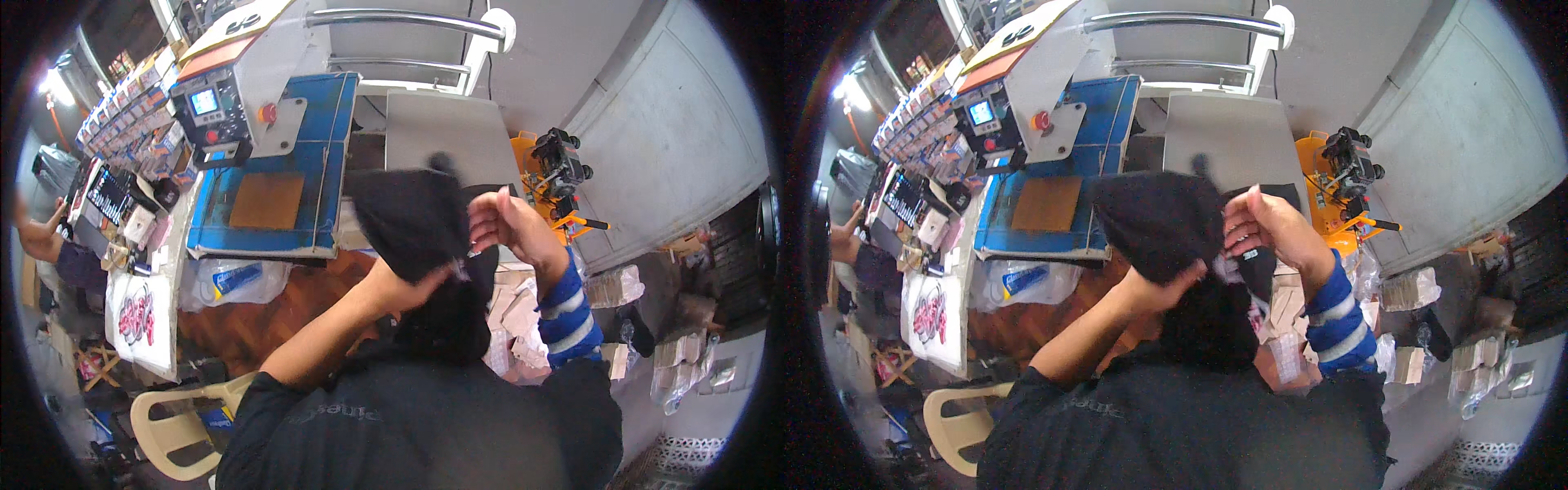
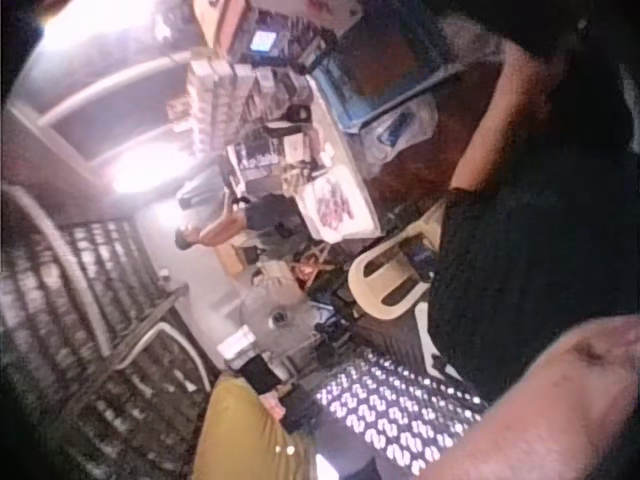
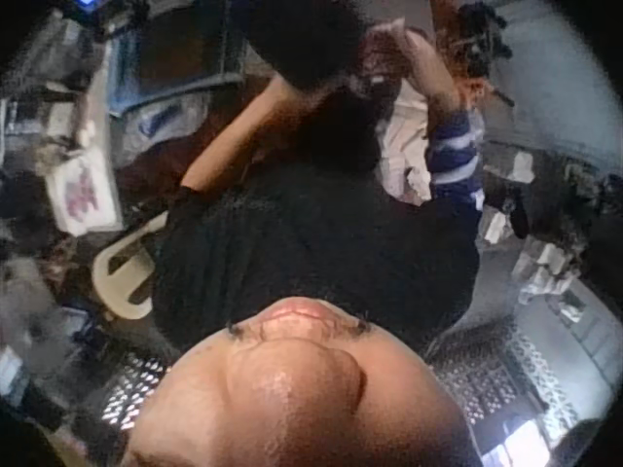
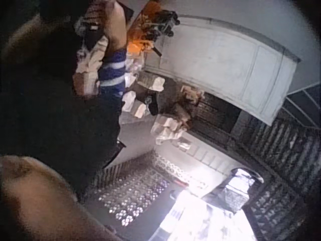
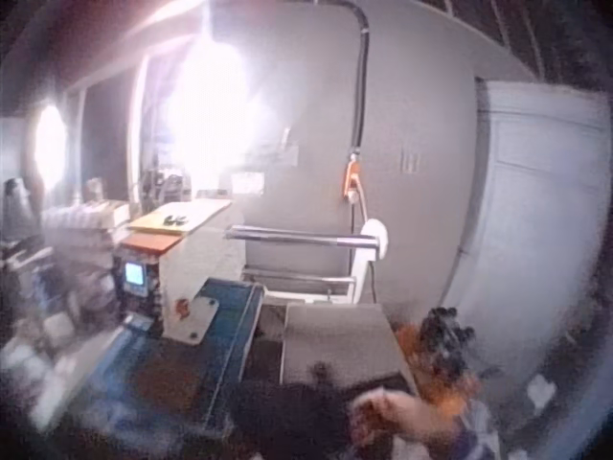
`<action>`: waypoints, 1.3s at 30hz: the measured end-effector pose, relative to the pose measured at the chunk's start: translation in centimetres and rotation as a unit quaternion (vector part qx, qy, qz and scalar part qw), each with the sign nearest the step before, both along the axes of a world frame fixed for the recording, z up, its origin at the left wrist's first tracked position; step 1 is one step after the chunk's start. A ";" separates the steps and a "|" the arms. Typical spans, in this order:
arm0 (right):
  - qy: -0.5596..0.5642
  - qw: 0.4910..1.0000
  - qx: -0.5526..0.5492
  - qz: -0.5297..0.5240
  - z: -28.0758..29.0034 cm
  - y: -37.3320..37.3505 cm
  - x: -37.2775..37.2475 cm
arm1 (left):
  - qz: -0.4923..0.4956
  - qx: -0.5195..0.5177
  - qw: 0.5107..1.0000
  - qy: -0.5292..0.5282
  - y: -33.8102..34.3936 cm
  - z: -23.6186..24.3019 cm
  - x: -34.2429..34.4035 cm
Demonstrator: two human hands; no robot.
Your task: The person places a black t-shirt on a heat press, aligns a transfer sheet with a medical technology design, and operates the press to apply the graphic. The person repeats this process for multiple shirts, handling each one individually.
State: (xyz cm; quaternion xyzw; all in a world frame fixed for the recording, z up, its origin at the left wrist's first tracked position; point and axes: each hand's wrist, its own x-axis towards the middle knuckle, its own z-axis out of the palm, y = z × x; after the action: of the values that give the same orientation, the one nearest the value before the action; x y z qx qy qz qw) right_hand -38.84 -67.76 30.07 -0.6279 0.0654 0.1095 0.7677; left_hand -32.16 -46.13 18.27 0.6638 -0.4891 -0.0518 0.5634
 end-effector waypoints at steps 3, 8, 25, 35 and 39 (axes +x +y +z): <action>0.149 0.968 0.186 -0.074 -1.4 2.3 -2.7 | -0.069 0.026 0.945 -0.319 2.5 2.4 -2.3; -0.096 0.963 -0.151 0.200 -5.9 5.8 0.3 | -0.008 -0.091 0.996 -0.012 13.2 3.6 -9.4; -0.107 0.720 0.022 0.685 -14.0 39.0 9.8 | 0.766 -0.328 0.504 0.229 29.4 -3.6 -46.9; 0.313 0.527 0.004 0.790 -25.1 40.4 -8.8 | 0.775 -0.382 0.286 0.415 9.6 -15.5 -41.3; 0.379 0.553 0.107 0.734 -25.3 42.5 -7.6 | 0.787 -0.462 0.175 0.370 5.7 -14.5 -47.3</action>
State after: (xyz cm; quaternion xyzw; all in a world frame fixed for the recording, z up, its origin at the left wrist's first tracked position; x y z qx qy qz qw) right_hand -46.43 -25.24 4.75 -0.2717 -0.1455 0.8693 0.3863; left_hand -79.44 -40.39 3.75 0.2213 0.6209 0.4148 0.6273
